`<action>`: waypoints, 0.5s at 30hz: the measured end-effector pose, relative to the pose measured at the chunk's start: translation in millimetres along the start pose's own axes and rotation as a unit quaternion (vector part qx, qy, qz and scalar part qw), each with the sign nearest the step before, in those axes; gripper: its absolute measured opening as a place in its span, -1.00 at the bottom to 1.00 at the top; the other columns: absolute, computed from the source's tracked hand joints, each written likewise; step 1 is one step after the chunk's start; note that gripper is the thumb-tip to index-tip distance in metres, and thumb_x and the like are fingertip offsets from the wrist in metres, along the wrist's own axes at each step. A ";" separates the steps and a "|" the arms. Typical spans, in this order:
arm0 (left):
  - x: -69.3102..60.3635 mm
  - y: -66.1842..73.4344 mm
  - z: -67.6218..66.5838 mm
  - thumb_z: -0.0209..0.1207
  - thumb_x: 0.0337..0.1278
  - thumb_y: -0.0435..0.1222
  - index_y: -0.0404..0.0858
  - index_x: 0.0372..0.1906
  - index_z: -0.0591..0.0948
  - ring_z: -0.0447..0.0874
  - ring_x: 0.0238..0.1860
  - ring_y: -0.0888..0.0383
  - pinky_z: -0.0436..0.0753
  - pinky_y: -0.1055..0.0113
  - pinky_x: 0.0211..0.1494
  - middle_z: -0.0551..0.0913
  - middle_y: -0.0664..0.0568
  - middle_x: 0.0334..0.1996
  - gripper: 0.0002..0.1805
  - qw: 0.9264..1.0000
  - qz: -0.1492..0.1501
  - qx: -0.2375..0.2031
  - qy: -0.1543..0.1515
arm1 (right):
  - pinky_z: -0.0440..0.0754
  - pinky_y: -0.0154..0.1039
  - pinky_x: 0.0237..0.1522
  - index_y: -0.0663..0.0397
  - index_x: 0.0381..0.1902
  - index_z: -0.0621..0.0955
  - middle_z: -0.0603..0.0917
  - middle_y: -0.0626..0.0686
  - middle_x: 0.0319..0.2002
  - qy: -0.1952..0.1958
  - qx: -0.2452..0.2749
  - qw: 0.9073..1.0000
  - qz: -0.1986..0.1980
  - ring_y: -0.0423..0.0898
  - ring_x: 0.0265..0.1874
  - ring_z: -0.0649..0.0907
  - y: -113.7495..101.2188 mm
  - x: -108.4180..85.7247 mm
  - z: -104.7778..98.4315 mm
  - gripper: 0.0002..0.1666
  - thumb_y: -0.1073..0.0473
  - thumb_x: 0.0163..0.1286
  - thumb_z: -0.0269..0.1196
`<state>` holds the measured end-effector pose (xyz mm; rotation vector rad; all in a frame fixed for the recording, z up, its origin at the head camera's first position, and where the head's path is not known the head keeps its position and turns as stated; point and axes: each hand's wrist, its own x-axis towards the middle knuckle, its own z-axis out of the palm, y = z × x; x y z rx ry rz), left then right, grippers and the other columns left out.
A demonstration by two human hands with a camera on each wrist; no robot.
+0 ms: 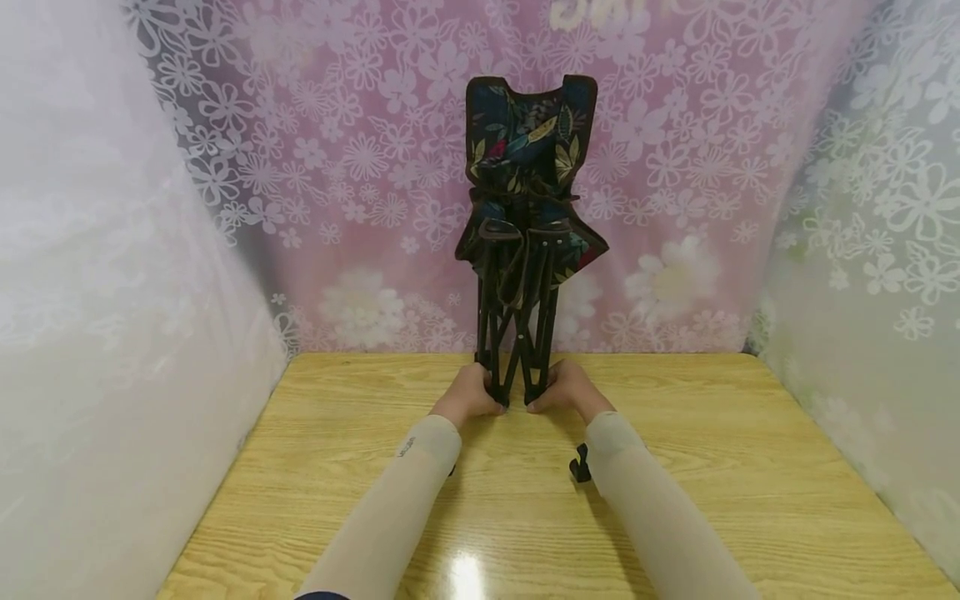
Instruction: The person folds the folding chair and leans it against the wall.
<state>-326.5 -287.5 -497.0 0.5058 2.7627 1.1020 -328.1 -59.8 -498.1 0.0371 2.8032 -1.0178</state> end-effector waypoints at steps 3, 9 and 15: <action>0.1 0.3 -0.3 0.64 -0.04 -0.32 -0.46 -0.05 0.73 0.74 -0.06 -0.08 0.76 0.01 0.16 0.76 -0.24 -0.06 -0.53 1.000 -0.001 0.001 0.000 | 0.56 -0.19 -0.31 0.14 -0.45 0.77 0.71 0.03 -0.46 0.000 0.004 1.000 0.001 -0.03 -0.38 0.55 0.4 1.9 0.3 -0.59 0.04 -0.05 0.76; -1.9 1.3 -0.7 0.65 -0.06 -0.33 -0.44 -0.07 0.74 0.73 -0.11 -0.02 0.77 0.05 0.14 0.77 -0.21 -0.09 -0.55 1.000 -0.011 -0.013 -0.004 | 0.55 -0.24 -0.33 0.13 -0.46 0.81 0.75 0.00 -0.52 0.004 0.014 1.000 -0.004 -0.06 -0.42 0.56 3.3 2.6 2.0 -0.63 0.06 -0.07 0.77; 1.5 -0.2 -0.5 0.66 -0.11 -0.35 -0.41 -0.19 0.74 0.67 -0.23 0.05 0.77 0.11 0.03 0.77 -0.17 -0.19 -0.62 1.000 -0.002 -0.017 0.003 | 0.57 -0.25 -0.32 0.14 -0.44 0.82 0.75 -0.02 -0.54 0.005 0.014 1.000 -0.015 -0.08 -0.43 0.55 2.9 1.7 0.4 -0.63 0.05 -0.06 0.76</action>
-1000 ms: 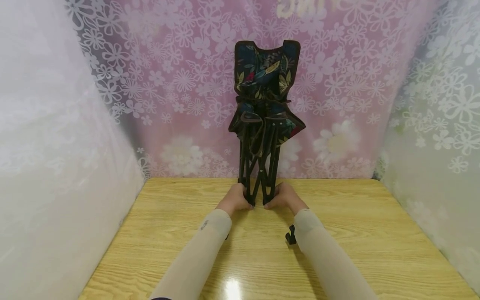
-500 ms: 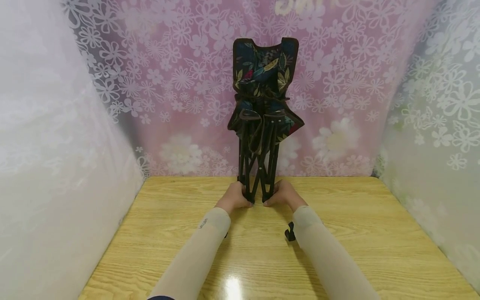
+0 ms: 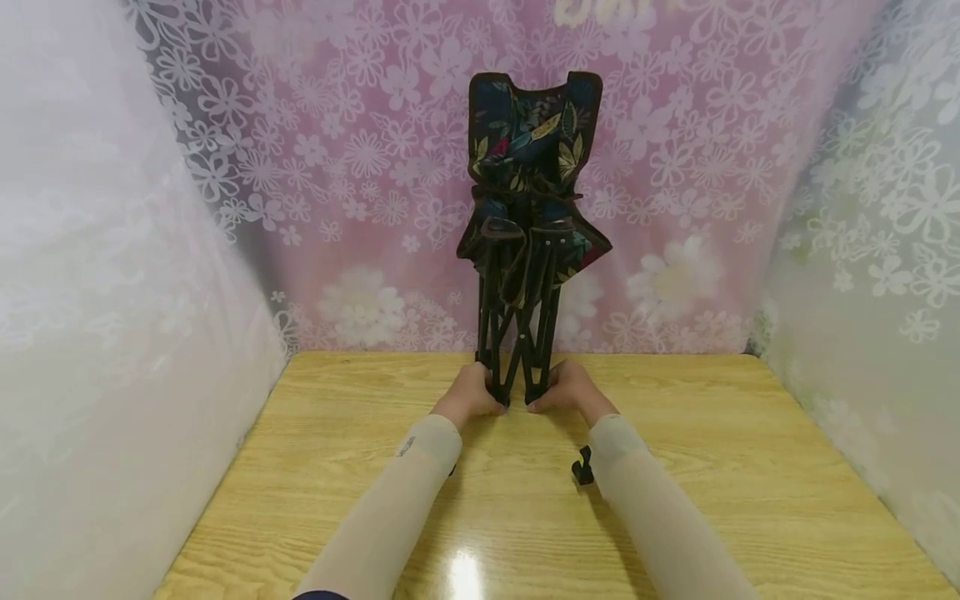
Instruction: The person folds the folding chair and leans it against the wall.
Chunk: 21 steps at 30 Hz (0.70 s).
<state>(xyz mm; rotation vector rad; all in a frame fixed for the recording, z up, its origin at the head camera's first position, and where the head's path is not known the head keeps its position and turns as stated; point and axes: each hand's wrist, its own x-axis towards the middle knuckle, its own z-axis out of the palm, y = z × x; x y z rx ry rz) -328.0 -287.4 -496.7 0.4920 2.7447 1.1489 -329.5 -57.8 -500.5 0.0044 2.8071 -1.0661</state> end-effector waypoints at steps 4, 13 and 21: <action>1.8 -1.8 2.9 0.67 -0.12 -0.34 -0.39 -0.20 0.75 0.66 -0.23 0.04 0.77 0.11 0.01 0.77 -0.17 -0.19 -0.62 1.000 0.003 0.009 0.010 | 0.57 -0.24 -0.29 0.14 -0.42 0.82 0.73 -0.04 -0.54 0.007 -0.002 1.000 -0.008 -0.08 -0.43 0.54 1.1 -1.5 0.1 -0.63 0.05 -0.05 0.75; -0.1 -2.9 4.3 0.67 -0.09 -0.29 -0.42 -0.08 0.74 0.70 -0.10 -0.03 0.76 0.07 0.12 0.76 -0.22 -0.06 -0.53 1.000 -0.018 0.014 0.015 | 0.49 -0.23 -0.39 0.11 -0.53 0.73 0.62 -0.08 -0.63 0.009 -0.027 0.999 -0.024 -0.10 -0.53 0.46 2.4 0.5 4.5 -0.59 0.01 -0.02 0.74; -4.6 -1.9 6.4 0.62 0.02 -0.27 -0.50 0.19 0.65 0.67 0.21 -0.22 0.69 -0.01 0.32 0.67 -0.32 0.17 -0.34 0.999 -0.030 0.005 0.012 | 0.31 -0.24 -0.55 0.00 -0.71 0.51 0.32 -0.14 -0.74 0.006 -0.028 0.999 -0.022 -0.15 -0.65 0.27 -0.6 -3.6 4.5 -0.44 0.02 -0.01 0.73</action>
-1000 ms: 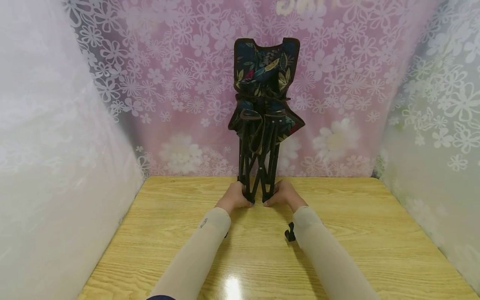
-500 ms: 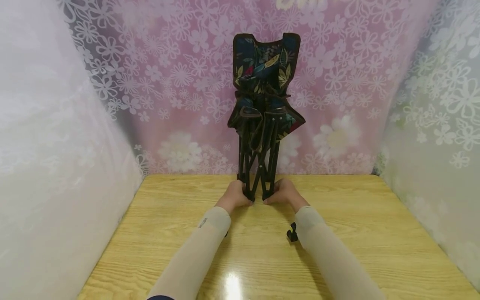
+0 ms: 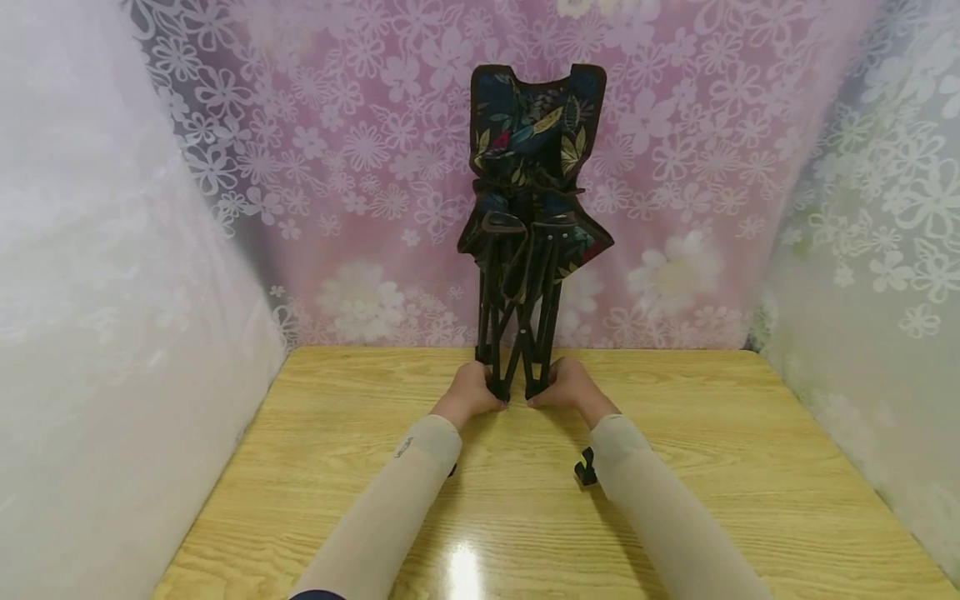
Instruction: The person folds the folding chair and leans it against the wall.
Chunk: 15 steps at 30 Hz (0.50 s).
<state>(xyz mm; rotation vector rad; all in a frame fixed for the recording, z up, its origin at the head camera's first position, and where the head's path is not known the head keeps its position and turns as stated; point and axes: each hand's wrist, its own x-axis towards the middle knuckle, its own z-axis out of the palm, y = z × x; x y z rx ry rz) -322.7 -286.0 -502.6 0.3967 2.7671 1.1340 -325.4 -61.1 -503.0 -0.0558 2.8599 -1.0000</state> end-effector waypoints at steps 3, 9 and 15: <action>-1.1 -0.6 0.3 0.61 0.04 -0.26 -0.50 0.19 0.64 0.67 0.19 -0.21 0.69 -0.02 0.31 0.67 -0.32 0.16 -0.35 1.000 0.005 0.004 0.002 | 0.33 -0.24 -0.55 0.03 -0.72 0.54 0.36 -0.14 -0.75 0.008 0.002 1.000 -0.003 -0.15 -0.66 0.29 -0.7 -0.7 0.5 -0.47 0.05 -0.03 0.73; -6.5 -1.0 -1.9 0.62 0.02 -0.26 -0.48 0.07 0.66 0.68 0.05 -0.14 0.73 0.00 0.23 0.66 -0.29 0.08 -0.43 1.000 0.005 -0.004 -0.004 | 0.49 -0.25 -0.45 0.11 -0.60 0.71 0.61 -0.07 -0.67 0.013 0.001 1.000 -0.002 -0.12 -0.58 0.43 0.0 -1.9 3.5 -0.61 0.07 -0.05 0.74; -7.6 -2.2 -4.4 0.60 0.06 -0.22 -0.53 0.26 0.57 0.62 0.25 -0.23 0.66 -0.03 0.37 0.57 -0.35 0.26 -0.26 1.000 0.008 -0.010 -0.020 | 0.57 -0.24 -0.42 0.12 -0.52 0.77 0.73 0.02 -0.59 0.015 -0.011 1.000 -0.005 -0.09 -0.54 0.56 -2.4 -5.7 1.5 -0.63 0.03 0.00 0.73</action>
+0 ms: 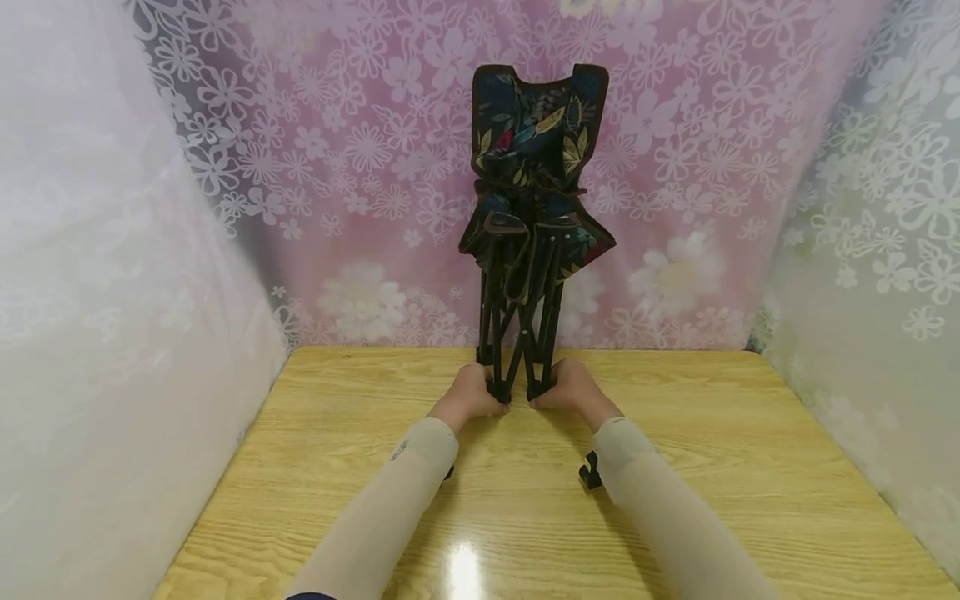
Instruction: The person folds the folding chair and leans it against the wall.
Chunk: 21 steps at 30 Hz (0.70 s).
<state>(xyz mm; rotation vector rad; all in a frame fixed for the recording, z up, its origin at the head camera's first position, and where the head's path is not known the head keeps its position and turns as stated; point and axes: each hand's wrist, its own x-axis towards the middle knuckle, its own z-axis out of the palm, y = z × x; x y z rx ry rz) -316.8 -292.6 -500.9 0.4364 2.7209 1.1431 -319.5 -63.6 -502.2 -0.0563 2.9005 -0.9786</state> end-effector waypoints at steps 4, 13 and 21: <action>0.1 0.0 -0.7 0.59 0.09 -0.17 -0.52 0.32 0.54 0.56 0.33 -0.25 0.63 -0.04 0.41 0.52 -0.35 0.32 -0.21 1.000 -0.003 0.009 -0.007 | 0.58 -0.20 -0.43 0.16 -0.43 0.75 0.73 0.04 -0.51 0.000 -0.028 1.000 -0.004 -0.05 -0.49 0.58 -1.1 -2.7 -2.8 -0.55 -0.05 0.03 0.71; -2.2 -3.0 -2.2 0.57 0.12 -0.14 -0.49 0.43 0.45 0.52 0.40 -0.26 0.60 -0.06 0.44 0.47 -0.34 0.41 -0.12 1.000 -0.011 0.005 -0.025 | 0.74 0.16 0.08 0.32 0.13 0.71 0.75 0.26 0.06 0.003 -0.074 0.997 -0.018 0.18 -0.01 0.74 0.8 -9.6 -4.1 -0.19 -0.17 0.13 0.64; -6.7 -5.8 -10.4 0.56 0.14 -0.14 -0.50 0.39 0.50 0.58 0.34 -0.22 0.63 -0.05 0.40 0.54 -0.31 0.36 -0.17 0.999 0.012 0.023 -0.036 | 0.73 0.20 0.11 0.22 0.14 0.73 0.76 0.20 0.13 -0.004 -0.119 0.993 -0.013 0.18 0.07 0.74 -3.3 -15.5 -10.1 -0.21 -0.26 0.17 0.59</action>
